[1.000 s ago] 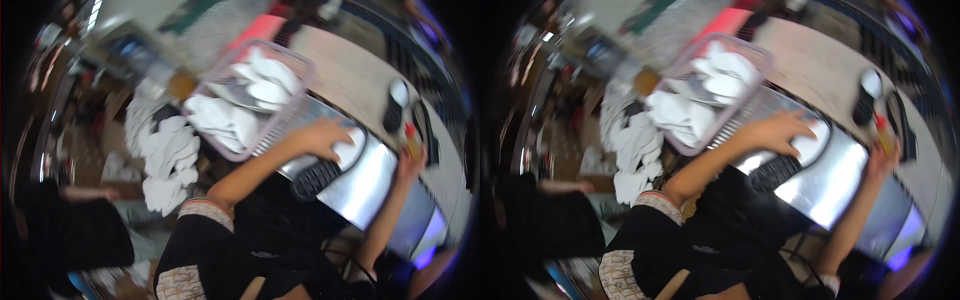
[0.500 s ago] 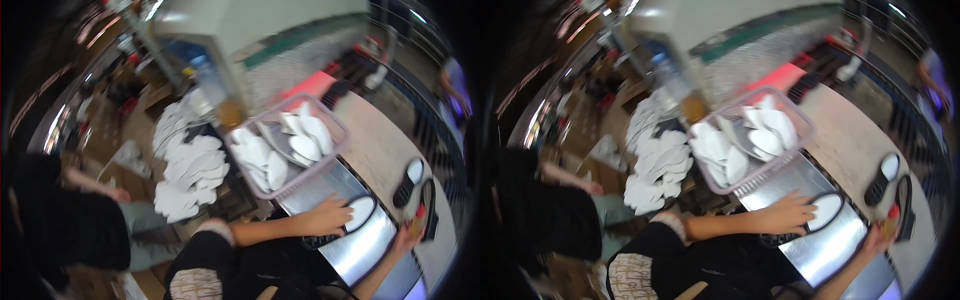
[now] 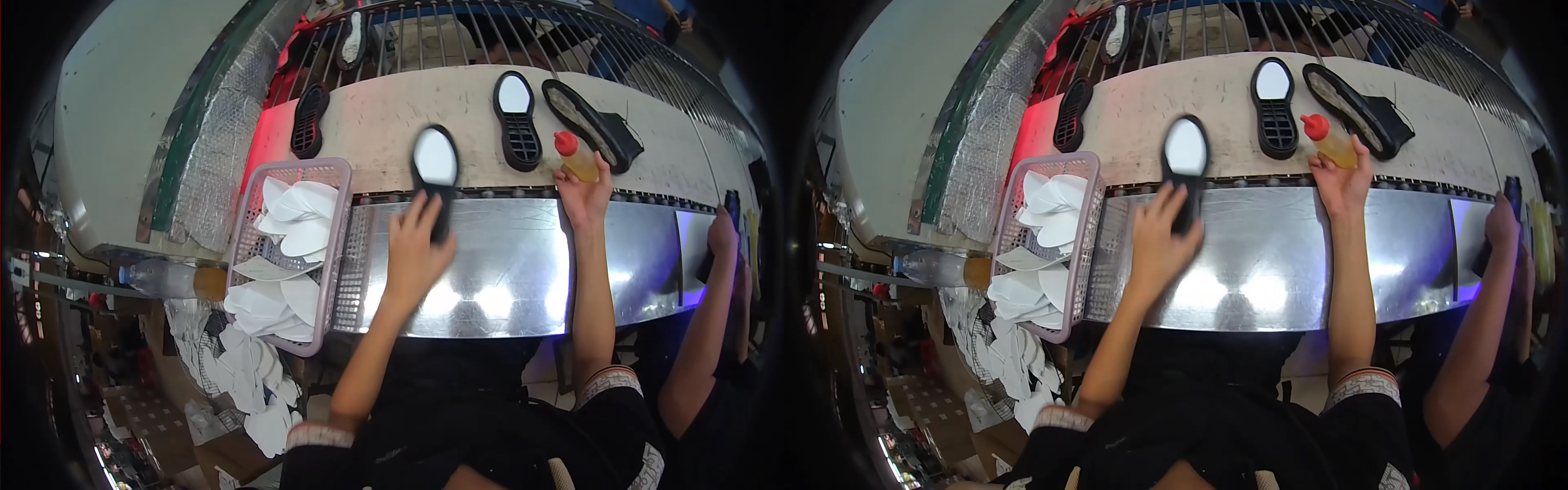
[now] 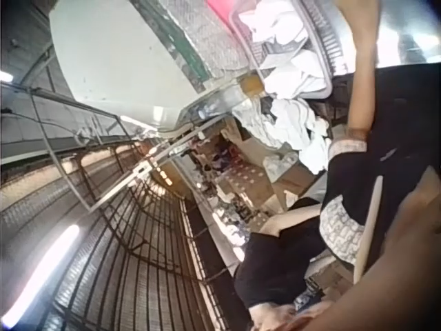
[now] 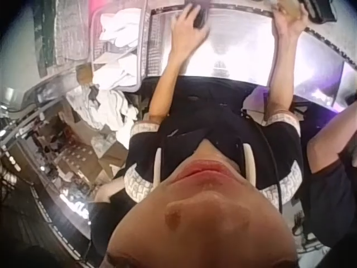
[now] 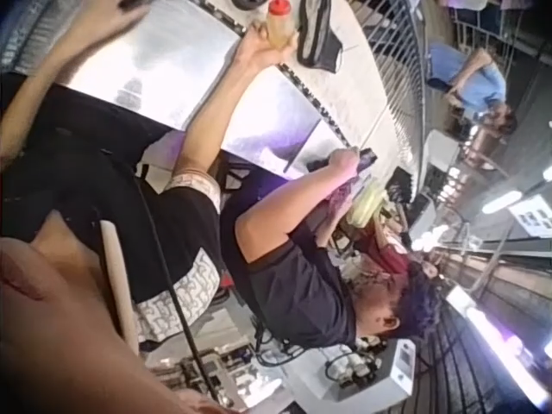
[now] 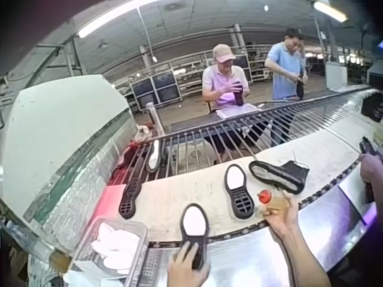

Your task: Applying glue and insoles to shoe outsoles on an assembly line.

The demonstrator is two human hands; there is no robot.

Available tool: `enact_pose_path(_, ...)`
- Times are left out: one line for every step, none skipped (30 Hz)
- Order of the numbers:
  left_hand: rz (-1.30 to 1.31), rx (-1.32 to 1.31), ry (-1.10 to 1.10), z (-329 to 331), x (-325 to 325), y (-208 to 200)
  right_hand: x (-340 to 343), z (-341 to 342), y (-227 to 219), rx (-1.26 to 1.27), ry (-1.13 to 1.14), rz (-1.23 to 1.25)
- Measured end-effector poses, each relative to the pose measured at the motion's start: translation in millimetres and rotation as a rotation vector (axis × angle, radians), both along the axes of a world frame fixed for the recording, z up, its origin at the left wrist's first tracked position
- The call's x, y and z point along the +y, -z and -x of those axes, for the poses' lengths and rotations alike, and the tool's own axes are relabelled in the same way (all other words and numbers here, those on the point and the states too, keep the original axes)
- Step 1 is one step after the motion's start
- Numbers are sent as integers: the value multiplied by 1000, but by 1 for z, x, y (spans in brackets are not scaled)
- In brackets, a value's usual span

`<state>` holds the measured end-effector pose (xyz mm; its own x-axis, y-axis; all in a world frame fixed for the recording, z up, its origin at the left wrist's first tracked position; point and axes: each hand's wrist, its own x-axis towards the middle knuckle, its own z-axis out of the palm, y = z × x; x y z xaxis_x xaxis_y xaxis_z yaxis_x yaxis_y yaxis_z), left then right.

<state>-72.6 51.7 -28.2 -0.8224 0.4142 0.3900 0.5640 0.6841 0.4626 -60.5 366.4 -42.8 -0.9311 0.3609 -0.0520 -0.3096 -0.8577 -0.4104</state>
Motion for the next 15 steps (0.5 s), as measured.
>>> enact_pose_path(-27,77,-87,29,17,8,-2,0,4,-9,0,3)
enact_pose_path(4,-9,-115,59,34,10,-4,0,6,-9,13,31)
enact_pose_path(16,-85,-147,89,49,8,-4,5,-1,3,22,41)
enact_pose_path(84,-89,-134,119,68,12,-2,3,0,-24,31,71)
enact_pose_path(149,-85,-120,146,88,16,1,0,-4,-11,16,63)
enact_pose_path(139,-71,-124,176,103,26,0,-2,-7,-22,24,75)
enact_pose_path(131,46,-143,205,118,37,-2,-3,-9,-33,36,88)
enact_pose_path(124,163,-157,233,131,44,-2,-4,-8,-32,31,98)
enact_pose_path(113,171,-142,257,143,48,-2,-6,-4,-37,36,107)
enact_pose_path(175,73,-142,282,154,48,-2,-9,-2,-46,29,101)
enact_pose_path(241,-19,-165,312,154,47,-10,-3,-1,-103,39,97)
enact_pose_path(266,-53,-204,344,151,45,-15,1,1,-83,9,98)
enact_pose_path(288,-98,-156,362,161,37,-12,0,7,-88,0,95)
enact_pose_path(176,-143,-174,388,148,33,-16,5,4,-90,-40,86)
enact_pose_path(-19,-185,-27,412,130,27,-20,7,-1,-96,-17,105)
